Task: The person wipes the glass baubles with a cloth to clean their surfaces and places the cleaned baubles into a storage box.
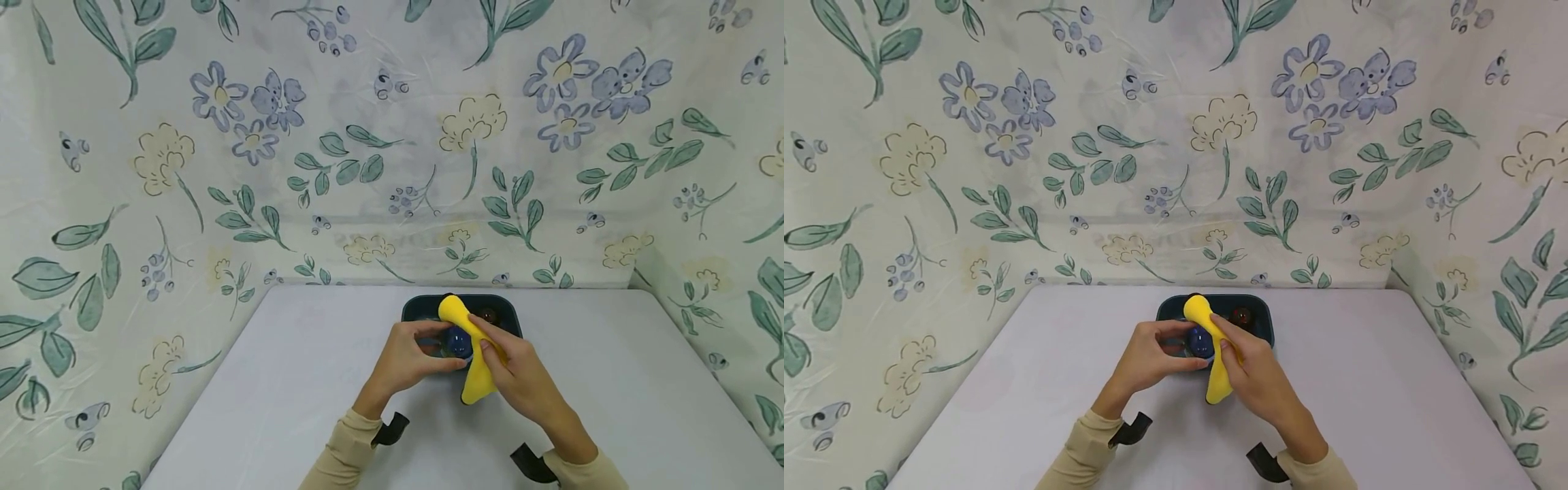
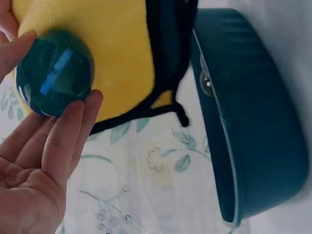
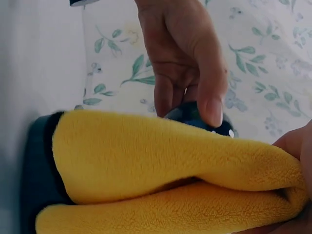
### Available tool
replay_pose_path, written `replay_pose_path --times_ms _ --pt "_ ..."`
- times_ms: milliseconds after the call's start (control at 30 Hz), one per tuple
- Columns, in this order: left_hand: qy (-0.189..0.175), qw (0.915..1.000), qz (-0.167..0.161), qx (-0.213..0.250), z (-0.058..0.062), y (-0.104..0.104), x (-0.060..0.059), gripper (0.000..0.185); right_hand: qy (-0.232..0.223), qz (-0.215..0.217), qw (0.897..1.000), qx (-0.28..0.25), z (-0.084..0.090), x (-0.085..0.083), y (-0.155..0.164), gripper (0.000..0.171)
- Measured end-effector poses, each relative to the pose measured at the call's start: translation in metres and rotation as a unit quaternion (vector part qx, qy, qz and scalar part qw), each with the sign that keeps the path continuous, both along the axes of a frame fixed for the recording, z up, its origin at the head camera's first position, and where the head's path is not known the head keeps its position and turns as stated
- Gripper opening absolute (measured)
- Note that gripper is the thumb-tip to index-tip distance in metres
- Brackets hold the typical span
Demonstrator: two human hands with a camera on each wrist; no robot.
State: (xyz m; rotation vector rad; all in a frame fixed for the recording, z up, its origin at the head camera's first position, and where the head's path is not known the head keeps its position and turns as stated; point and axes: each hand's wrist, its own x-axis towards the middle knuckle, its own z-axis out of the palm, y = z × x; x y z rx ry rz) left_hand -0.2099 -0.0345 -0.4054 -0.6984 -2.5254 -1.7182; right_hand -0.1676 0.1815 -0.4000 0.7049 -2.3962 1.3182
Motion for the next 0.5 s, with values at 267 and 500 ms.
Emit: replay_pose_path --times_ms 267,500 --pt "0.017 0.9996 -0.02 0.008 0.005 0.003 0.007 0.053 -0.051 0.027 0.998 -0.011 0.001 -0.004 0.01 0.039" --pt "0.032 0.9986 -0.037 0.021 0.008 0.001 0.009 0.055 -0.108 0.053 0.992 -0.045 -0.002 -0.008 0.015 0.039"
